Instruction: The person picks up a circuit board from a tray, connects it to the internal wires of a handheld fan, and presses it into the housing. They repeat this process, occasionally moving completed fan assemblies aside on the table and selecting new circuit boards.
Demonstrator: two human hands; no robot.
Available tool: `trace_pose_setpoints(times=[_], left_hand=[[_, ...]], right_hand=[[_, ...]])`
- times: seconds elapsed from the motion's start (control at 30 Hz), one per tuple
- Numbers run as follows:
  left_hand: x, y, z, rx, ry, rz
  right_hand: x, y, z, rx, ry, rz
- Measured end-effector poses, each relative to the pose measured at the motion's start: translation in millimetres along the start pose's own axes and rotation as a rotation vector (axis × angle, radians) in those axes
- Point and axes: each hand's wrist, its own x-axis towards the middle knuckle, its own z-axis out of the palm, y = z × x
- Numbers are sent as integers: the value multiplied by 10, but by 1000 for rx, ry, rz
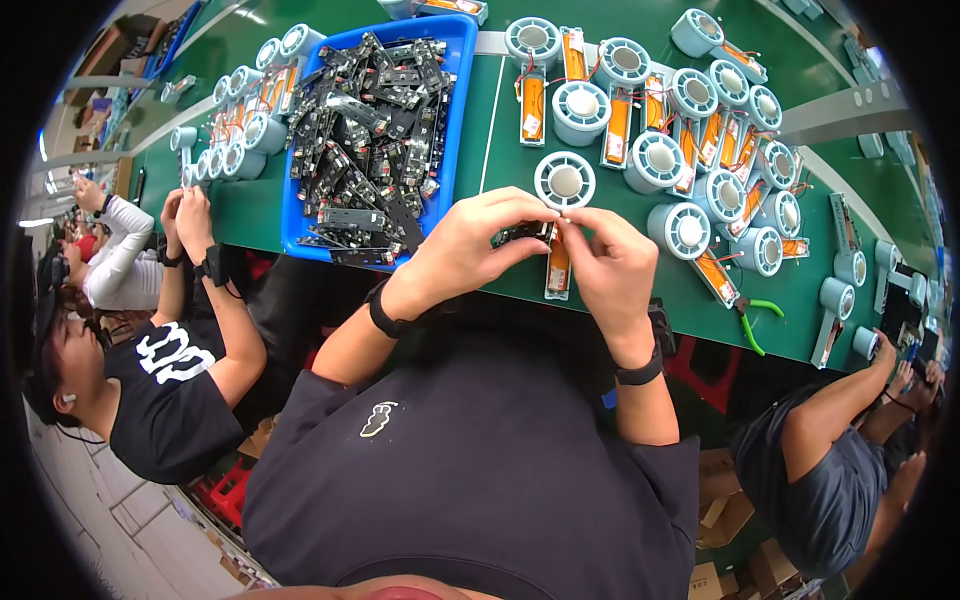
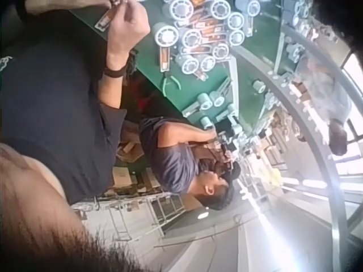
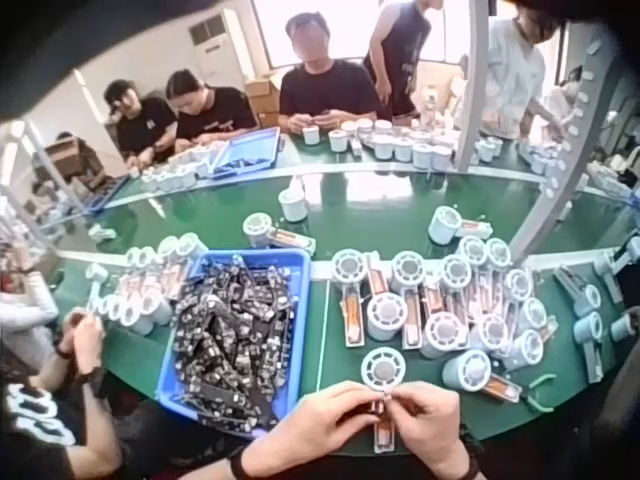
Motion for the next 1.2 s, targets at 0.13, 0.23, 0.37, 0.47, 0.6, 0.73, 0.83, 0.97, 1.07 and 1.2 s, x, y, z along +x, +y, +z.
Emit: trace_pose_setpoints(times=[0.13,0.23,0.37,0.47,0.6,0.73,0.83,0.97,1.07,1.2], left_hand=[[80,17,2,-84,-25,-83],[89,14,-27,-123,-24,-87],[122,-27,-16,-199,-26,-76],[60,12,-39,-185,-32,-119],[40,73,-63,-187,-24,-163],[48,34,-63,-147,-37,-138],[56,-34,-56,-256,-91,-165],[66,-101,-36,-349,-111,-194],[93,-108,-57,-295,-134,-193],[61,7,-15,-85,-70,-100]], right_hand=[[88,35,69,-55,95,-319],[110,22,48,-169,100,-395],[161,90,50,-229,121,-517],[178,33,53,-284,136,-591],[214,31,-10,-255,84,-677],[208,72,-5,-213,103,-706],[195,62,-20,-202,64,-654],[194,82,-10,-142,65,-626],[218,67,-29,-204,73,-654],[149,-6,66,-381,127,-659]])
